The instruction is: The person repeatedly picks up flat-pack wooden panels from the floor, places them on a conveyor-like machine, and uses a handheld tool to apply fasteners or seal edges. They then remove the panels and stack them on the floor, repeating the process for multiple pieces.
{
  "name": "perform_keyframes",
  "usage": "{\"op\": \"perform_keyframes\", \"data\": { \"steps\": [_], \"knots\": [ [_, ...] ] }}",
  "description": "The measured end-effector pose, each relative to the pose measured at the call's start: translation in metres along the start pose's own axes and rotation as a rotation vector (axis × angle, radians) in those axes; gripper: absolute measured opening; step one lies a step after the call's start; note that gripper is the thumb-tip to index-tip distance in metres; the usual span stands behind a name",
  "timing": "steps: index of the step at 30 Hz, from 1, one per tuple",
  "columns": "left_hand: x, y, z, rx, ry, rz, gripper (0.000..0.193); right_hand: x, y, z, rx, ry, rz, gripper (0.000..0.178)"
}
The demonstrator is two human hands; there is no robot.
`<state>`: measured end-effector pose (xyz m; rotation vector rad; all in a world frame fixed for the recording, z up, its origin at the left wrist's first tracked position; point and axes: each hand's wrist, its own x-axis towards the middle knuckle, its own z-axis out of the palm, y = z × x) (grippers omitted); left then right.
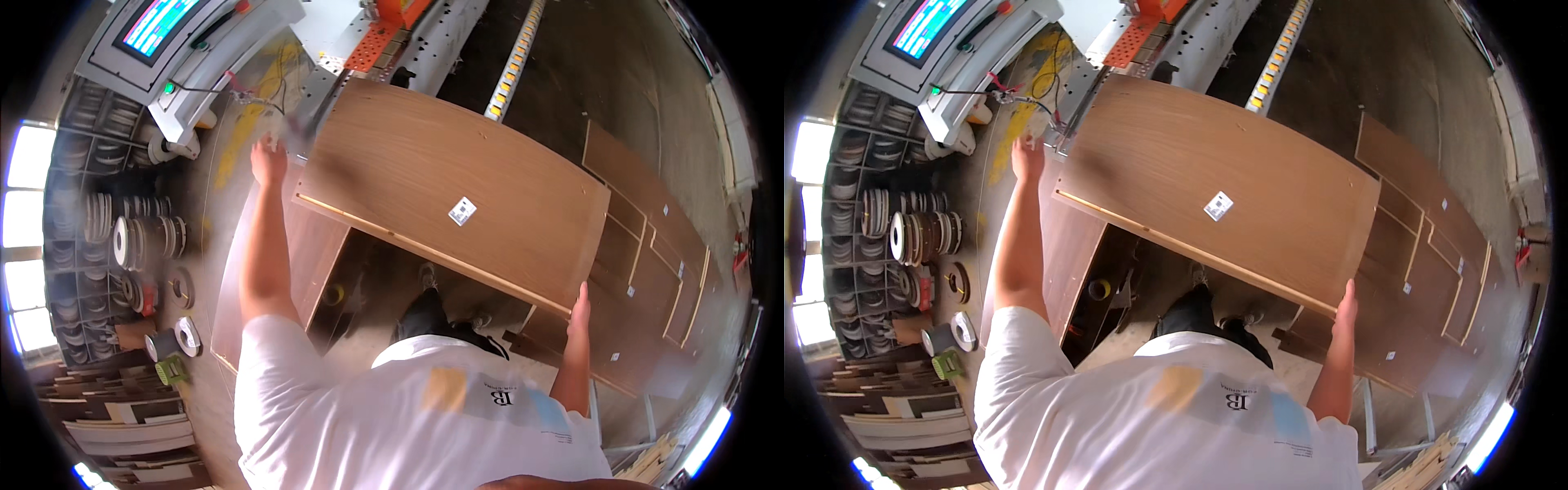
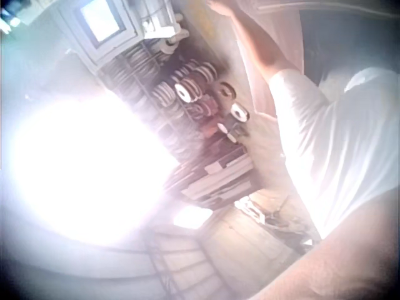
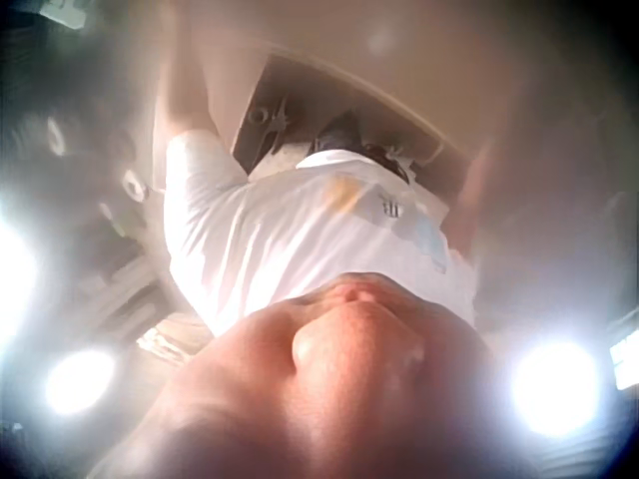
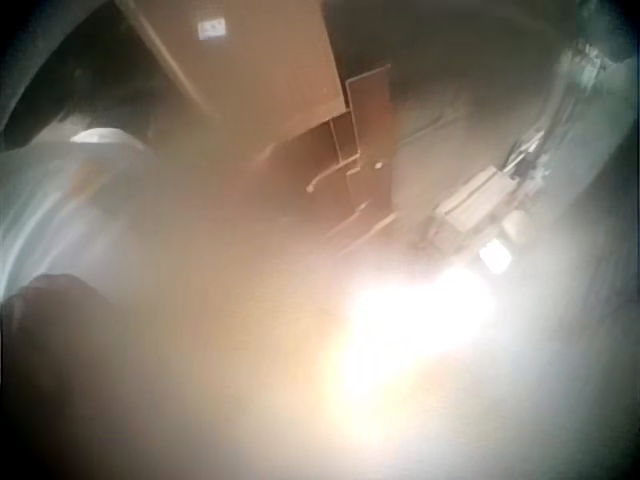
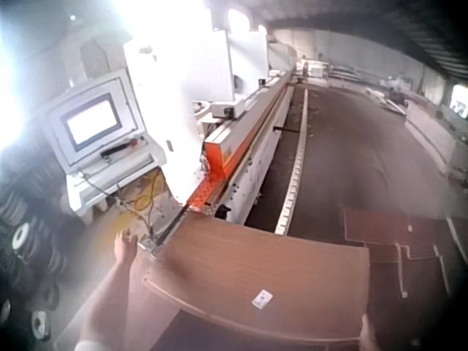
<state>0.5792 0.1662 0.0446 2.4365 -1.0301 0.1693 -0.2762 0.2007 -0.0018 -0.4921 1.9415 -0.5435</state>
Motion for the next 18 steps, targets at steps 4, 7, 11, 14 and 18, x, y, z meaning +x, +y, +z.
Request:
{"op": "perform_keyframes", "data": {
  "steps": [4, 7, 11, 14, 18],
  "knots": [
    [0.089, -0.016, -0.008, 0.039, 0.22, -0.151, 0.046, -0.01, -0.01, 0.012, 0.031, 0.041, 0.002, 0.091],
    [0.119, 0.0, -0.004, -0.167, 0.04, -0.192, 0.042, -0.013, -0.007, 0.006, 0.011, 0.11, 0.03, 0.091],
    [0.132, 0.013, -0.006, -0.241, 0.03, -0.376, 0.044, -0.014, -0.006, 0.0, 0.083, -0.018, -0.003, 0.095],
    [0.123, -0.01, -0.017, -0.17, 0.276, -0.24, 0.047, -0.015, -0.004, -0.002, 0.132, -0.147, -0.05, 0.093],
    [0.1, -0.031, -0.076, -0.933, 0.419, 0.022, 0.026, -0.011, -0.005, -0.006, 0.119, -0.123, -0.008, 0.081]
  ]
}}
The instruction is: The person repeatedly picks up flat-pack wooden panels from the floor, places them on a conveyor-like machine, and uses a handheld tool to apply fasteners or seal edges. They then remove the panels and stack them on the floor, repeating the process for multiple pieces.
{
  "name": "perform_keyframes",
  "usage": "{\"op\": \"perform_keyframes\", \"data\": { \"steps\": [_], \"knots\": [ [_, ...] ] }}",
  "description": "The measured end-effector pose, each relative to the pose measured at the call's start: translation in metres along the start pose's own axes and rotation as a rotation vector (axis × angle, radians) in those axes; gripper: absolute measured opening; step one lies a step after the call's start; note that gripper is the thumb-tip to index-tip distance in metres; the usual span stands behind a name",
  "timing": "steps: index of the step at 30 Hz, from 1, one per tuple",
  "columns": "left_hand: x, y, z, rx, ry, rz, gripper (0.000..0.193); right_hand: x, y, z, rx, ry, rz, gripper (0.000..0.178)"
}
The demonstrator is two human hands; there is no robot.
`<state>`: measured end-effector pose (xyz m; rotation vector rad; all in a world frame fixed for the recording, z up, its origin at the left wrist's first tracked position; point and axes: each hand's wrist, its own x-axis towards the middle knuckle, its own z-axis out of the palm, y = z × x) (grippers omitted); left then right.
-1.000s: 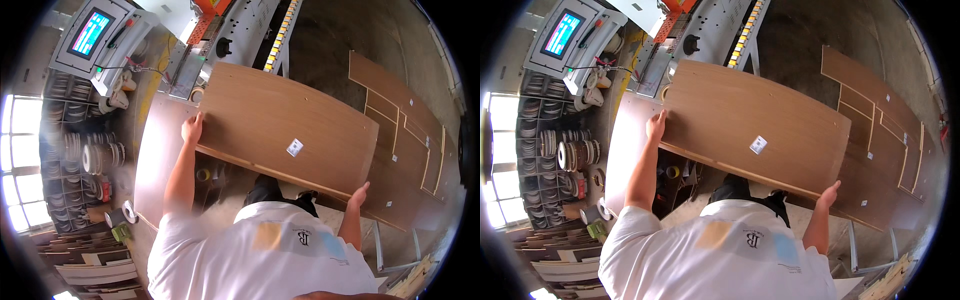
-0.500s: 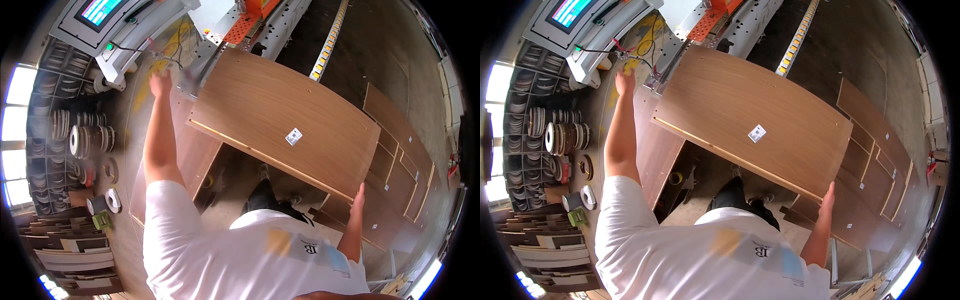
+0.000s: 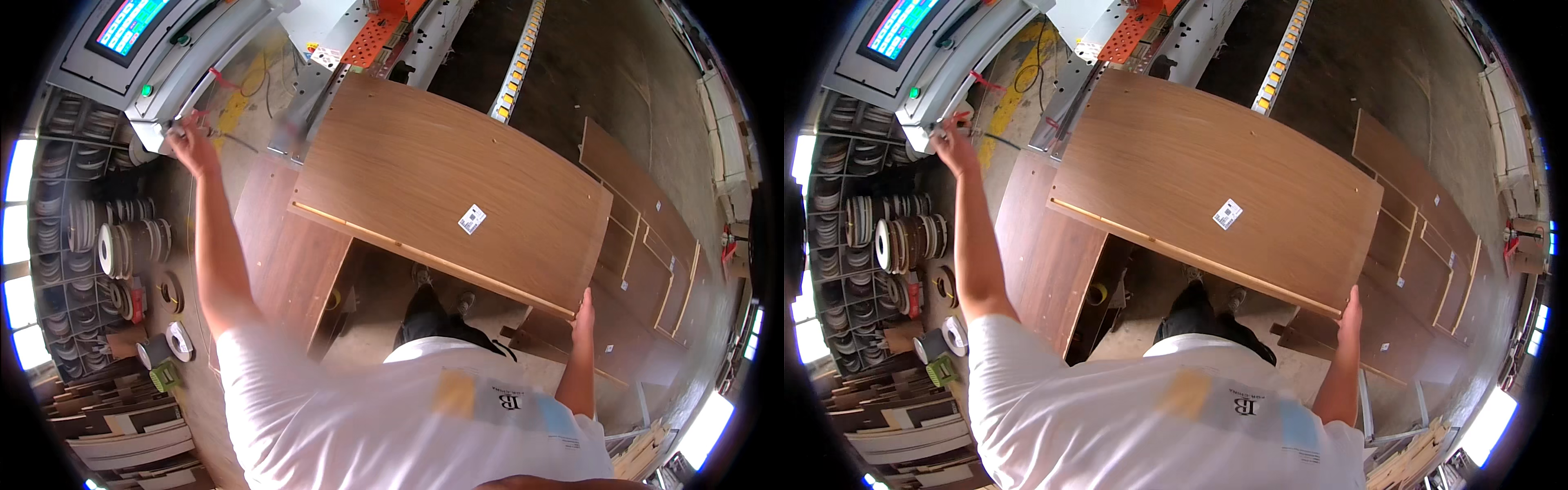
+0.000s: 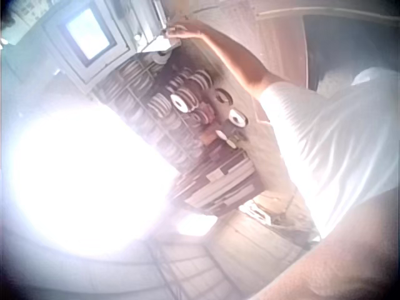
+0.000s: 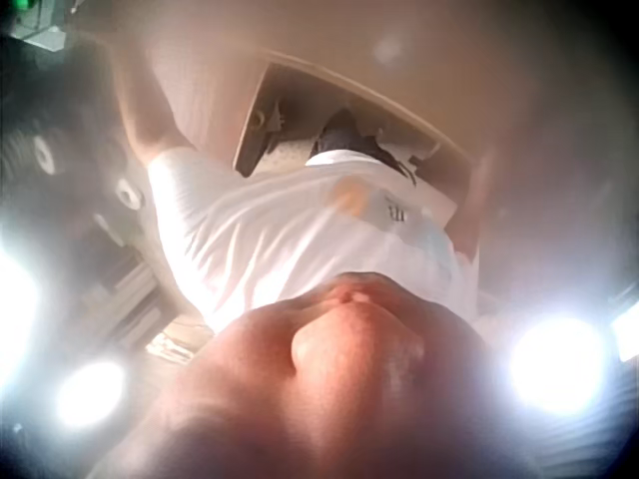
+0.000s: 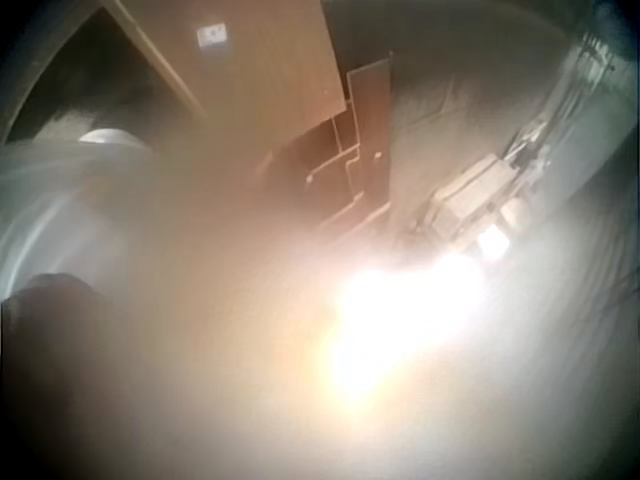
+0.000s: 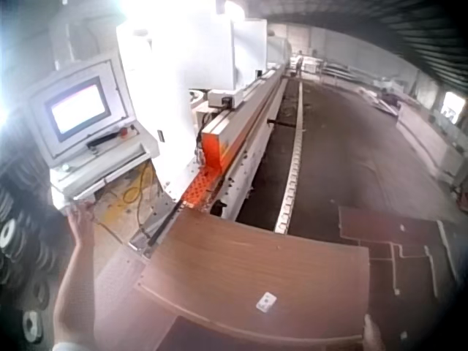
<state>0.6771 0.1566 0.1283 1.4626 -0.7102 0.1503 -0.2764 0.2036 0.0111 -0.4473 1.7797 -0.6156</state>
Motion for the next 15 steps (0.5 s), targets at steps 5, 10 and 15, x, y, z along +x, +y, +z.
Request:
{"op": "perform_keyframes", "data": {
  "steps": [5, 10, 15],
  "knots": [
    [-0.022, 0.052, -0.091, 0.619, -0.622, 0.205, 0.026, 0.001, 0.002, 0.0, -0.123, 0.136, -0.032, 0.075],
    [-0.136, 0.118, -0.09, 1.329, -1.033, -0.056, 0.04, 0.005, 0.02, -0.004, -0.131, 0.092, -0.202, 0.078],
    [-0.207, 0.091, -0.105, 1.102, -0.87, -0.151, 0.039, -0.012, 0.009, 0.008, -0.225, 0.083, -0.235, 0.077]
  ]
}}
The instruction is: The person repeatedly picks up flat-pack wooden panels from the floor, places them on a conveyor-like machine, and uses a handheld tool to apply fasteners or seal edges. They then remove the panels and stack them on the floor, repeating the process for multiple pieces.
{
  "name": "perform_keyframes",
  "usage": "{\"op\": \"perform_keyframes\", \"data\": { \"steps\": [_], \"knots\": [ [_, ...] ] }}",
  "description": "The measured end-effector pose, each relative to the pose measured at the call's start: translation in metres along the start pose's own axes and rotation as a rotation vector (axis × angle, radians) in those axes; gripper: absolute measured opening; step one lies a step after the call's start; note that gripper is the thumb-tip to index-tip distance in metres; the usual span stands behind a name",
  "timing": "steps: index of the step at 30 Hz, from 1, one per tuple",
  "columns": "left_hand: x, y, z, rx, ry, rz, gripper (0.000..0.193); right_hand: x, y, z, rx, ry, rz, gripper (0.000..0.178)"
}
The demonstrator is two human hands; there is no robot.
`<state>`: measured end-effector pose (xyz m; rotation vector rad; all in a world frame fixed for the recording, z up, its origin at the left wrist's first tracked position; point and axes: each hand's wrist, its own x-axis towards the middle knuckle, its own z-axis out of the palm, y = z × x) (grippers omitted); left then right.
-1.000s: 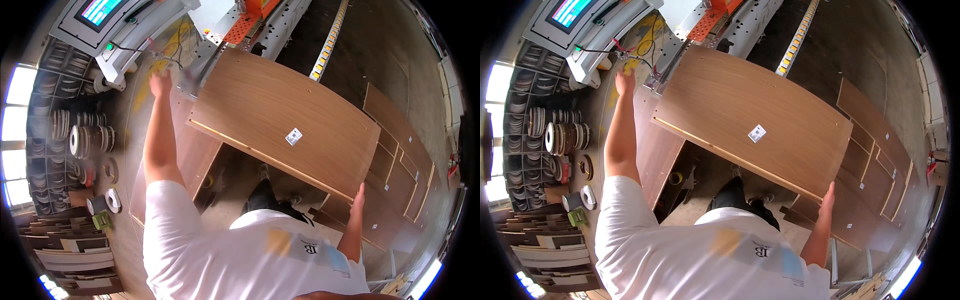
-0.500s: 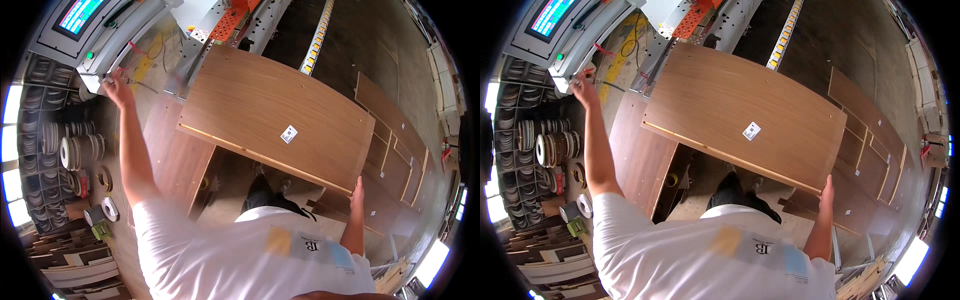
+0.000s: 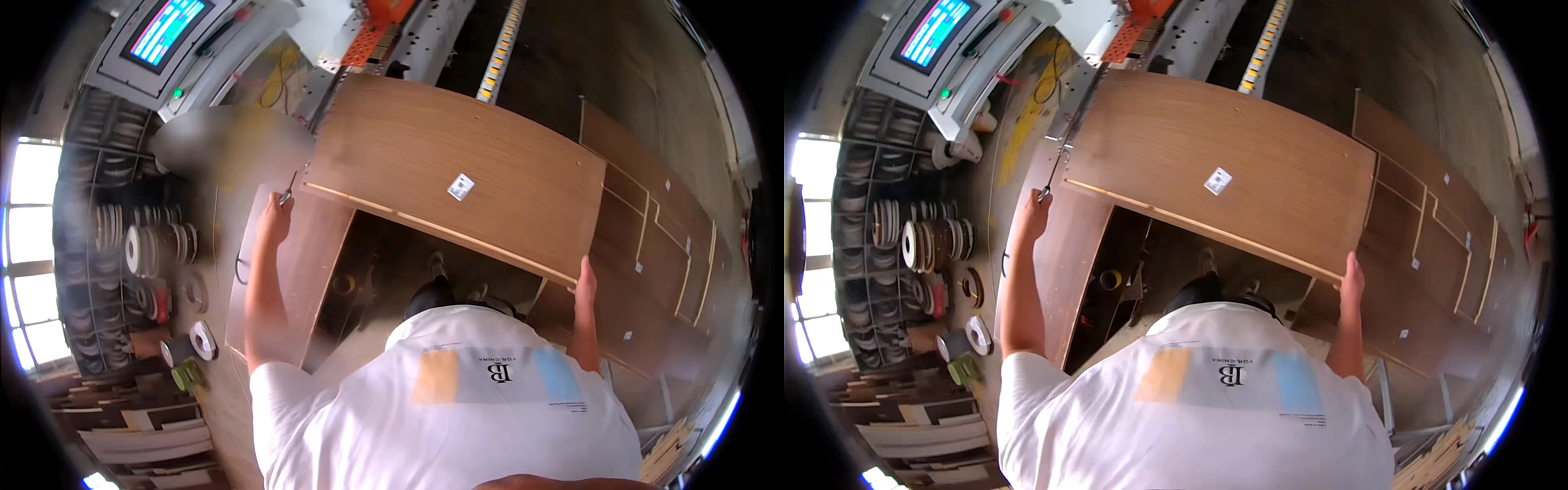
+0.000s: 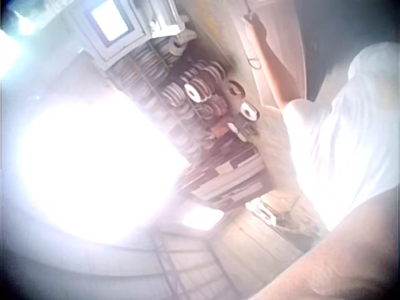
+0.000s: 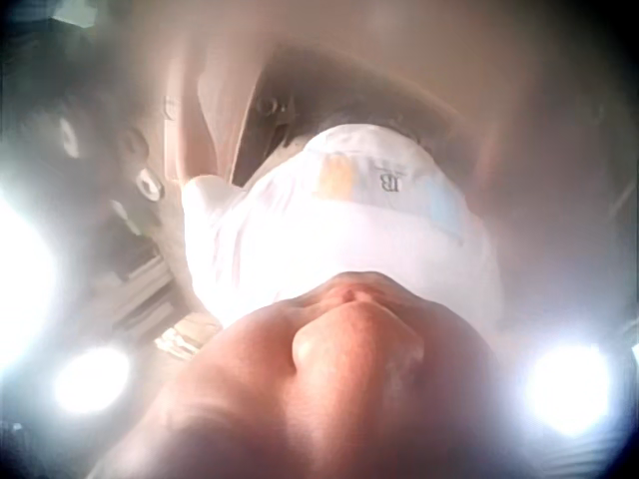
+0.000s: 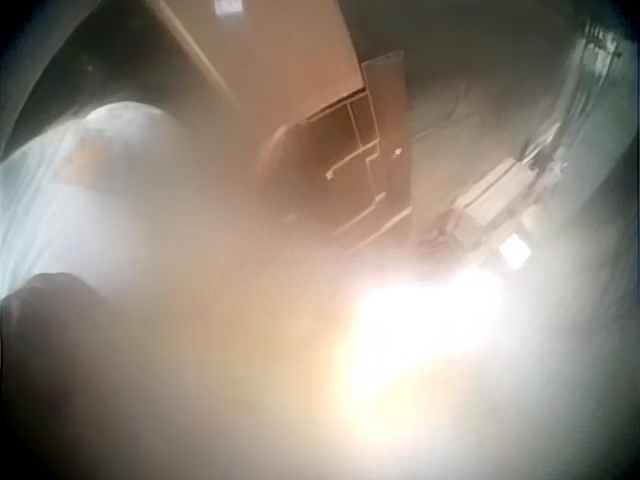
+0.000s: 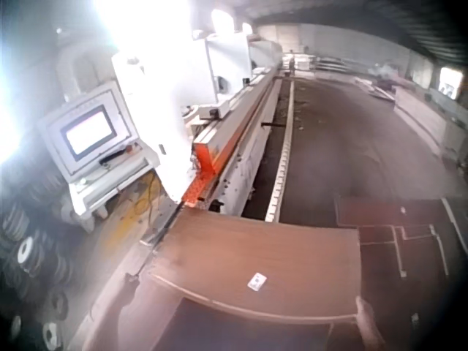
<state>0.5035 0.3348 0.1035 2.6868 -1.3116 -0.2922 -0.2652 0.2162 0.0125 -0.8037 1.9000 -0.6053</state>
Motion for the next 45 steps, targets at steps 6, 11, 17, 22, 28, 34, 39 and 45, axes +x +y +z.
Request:
{"op": "perform_keyframes", "data": {
  "steps": [6, 11, 17, 22, 28, 34, 39, 45],
  "knots": [
    [-0.047, 0.13, 0.081, -0.681, -0.235, -0.368, 0.037, 0.008, 0.013, -0.011, 0.104, -0.021, 0.041, 0.082],
    [-0.173, 0.273, 0.153, -0.668, -0.701, 0.079, 0.028, 0.013, 0.028, -0.017, 0.33, -0.08, 0.024, 0.086],
    [-0.227, 0.267, 0.103, -0.167, -0.757, 0.395, 0.035, -0.001, 0.037, -0.024, 0.594, -0.119, 0.067, 0.084],
    [-0.172, 0.065, 0.096, -0.85, -0.137, -0.606, 0.024, 0.013, 0.05, -0.024, 0.625, -0.212, 0.063, 0.089],
    [-0.262, 0.071, 0.1, -0.276, -0.398, -0.211, 0.035, 0.019, 0.052, -0.028, 0.572, -0.238, 0.096, 0.073],
    [-0.353, 0.223, 0.074, 0.14, -0.934, 0.341, 0.041, 0.034, 0.042, -0.021, 0.469, -0.228, 0.114, 0.055],
    [-0.34, 0.177, 0.053, -0.07, -0.641, 0.127, 0.039, 0.027, 0.023, -0.029, 0.292, -0.234, 0.087, 0.052],
    [-0.283, -0.017, 0.055, -0.237, -0.066, -0.518, 0.042, 0.045, 0.027, -0.017, -0.041, -0.137, -0.031, 0.068]
  ]
}}
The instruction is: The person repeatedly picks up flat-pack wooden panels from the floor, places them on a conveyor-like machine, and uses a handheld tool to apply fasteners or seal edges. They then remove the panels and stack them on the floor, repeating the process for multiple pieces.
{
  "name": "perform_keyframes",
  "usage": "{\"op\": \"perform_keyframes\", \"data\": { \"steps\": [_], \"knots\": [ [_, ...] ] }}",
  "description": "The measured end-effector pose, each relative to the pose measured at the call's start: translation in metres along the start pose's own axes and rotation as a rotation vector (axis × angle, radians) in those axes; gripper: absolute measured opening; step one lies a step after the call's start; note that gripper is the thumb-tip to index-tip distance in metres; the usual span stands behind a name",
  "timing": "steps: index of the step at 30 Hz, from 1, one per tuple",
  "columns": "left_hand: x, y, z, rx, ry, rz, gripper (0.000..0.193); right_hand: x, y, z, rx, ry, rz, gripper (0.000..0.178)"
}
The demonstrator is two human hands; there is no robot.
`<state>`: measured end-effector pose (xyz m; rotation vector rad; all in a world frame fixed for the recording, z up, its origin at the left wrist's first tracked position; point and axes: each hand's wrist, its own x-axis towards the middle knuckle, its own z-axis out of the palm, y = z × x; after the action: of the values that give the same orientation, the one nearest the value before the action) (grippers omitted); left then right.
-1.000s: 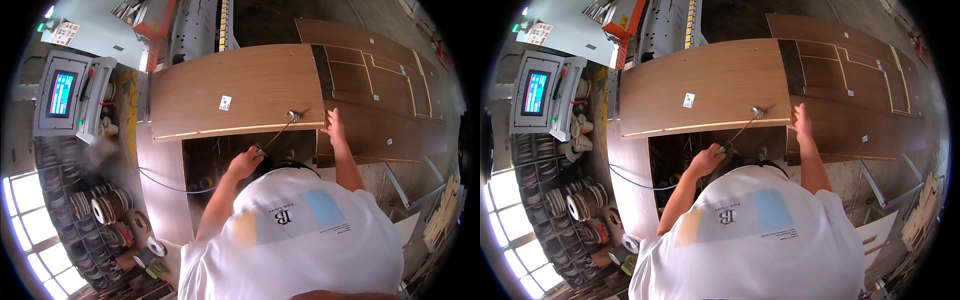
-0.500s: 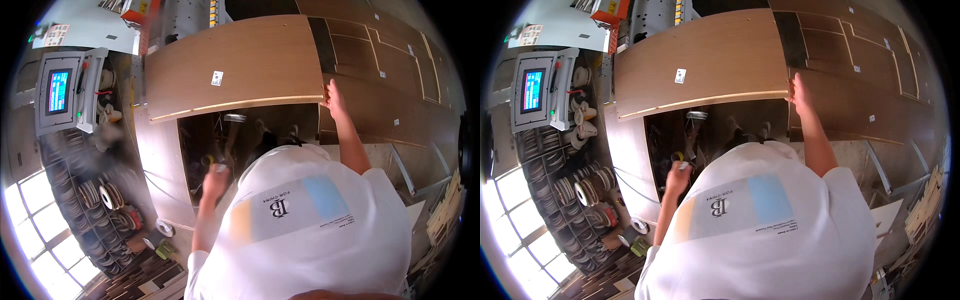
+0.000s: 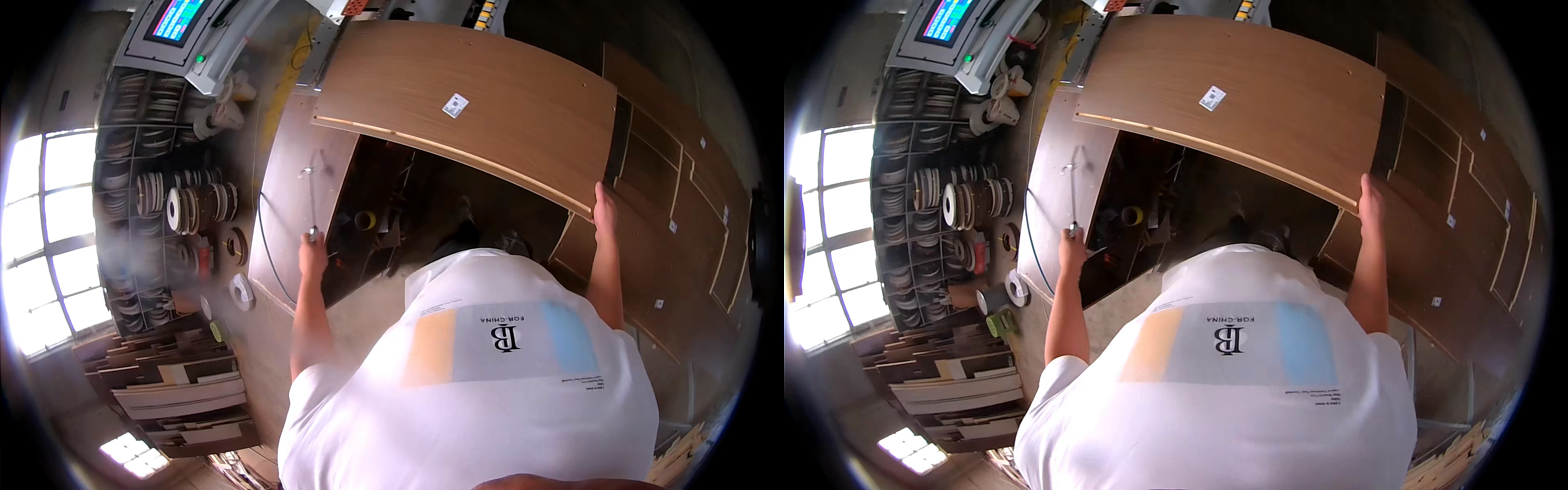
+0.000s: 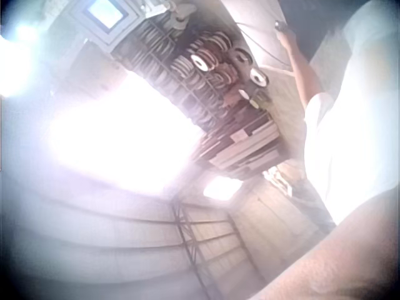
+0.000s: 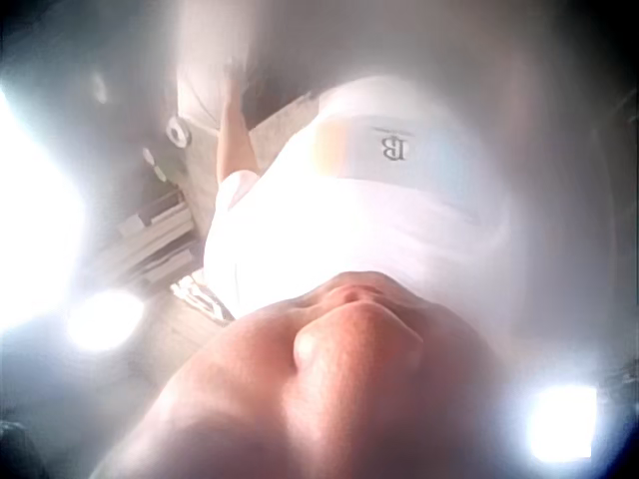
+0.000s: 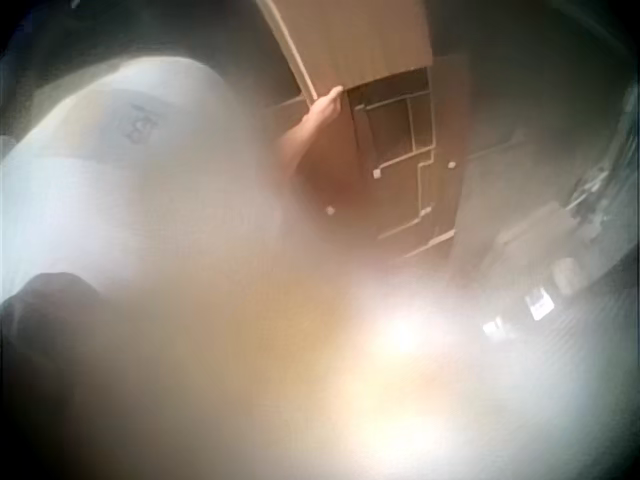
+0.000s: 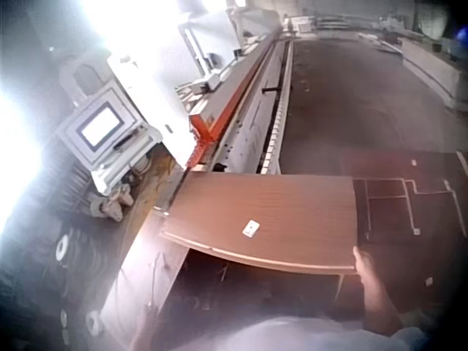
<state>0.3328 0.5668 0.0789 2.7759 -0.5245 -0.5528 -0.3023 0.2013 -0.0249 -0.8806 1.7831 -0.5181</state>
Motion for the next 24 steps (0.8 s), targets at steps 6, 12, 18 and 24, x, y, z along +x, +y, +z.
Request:
{"op": "perform_keyframes", "data": {
  "steps": [6, 12, 18, 24],
  "knots": [
    [0.047, 0.018, 0.019, -0.719, -0.059, -0.229, 0.03, -0.022, -0.022, 0.004, 0.037, 0.029, 0.034, 0.068],
    [0.059, 0.136, 0.093, -0.965, -0.202, -0.195, 0.025, -0.055, -0.053, -0.003, 0.132, 0.108, 0.068, 0.066],
    [-0.008, 0.175, 0.156, -0.601, -0.757, 0.49, 0.019, -0.06, -0.063, -0.01, 0.091, 0.027, 0.103, 0.061],
    [-0.025, 0.128, 0.134, 0.053, -1.01, 0.715, 0.034, -0.038, -0.023, 0.003, 0.177, 0.025, 0.19, 0.058]
  ]
}}
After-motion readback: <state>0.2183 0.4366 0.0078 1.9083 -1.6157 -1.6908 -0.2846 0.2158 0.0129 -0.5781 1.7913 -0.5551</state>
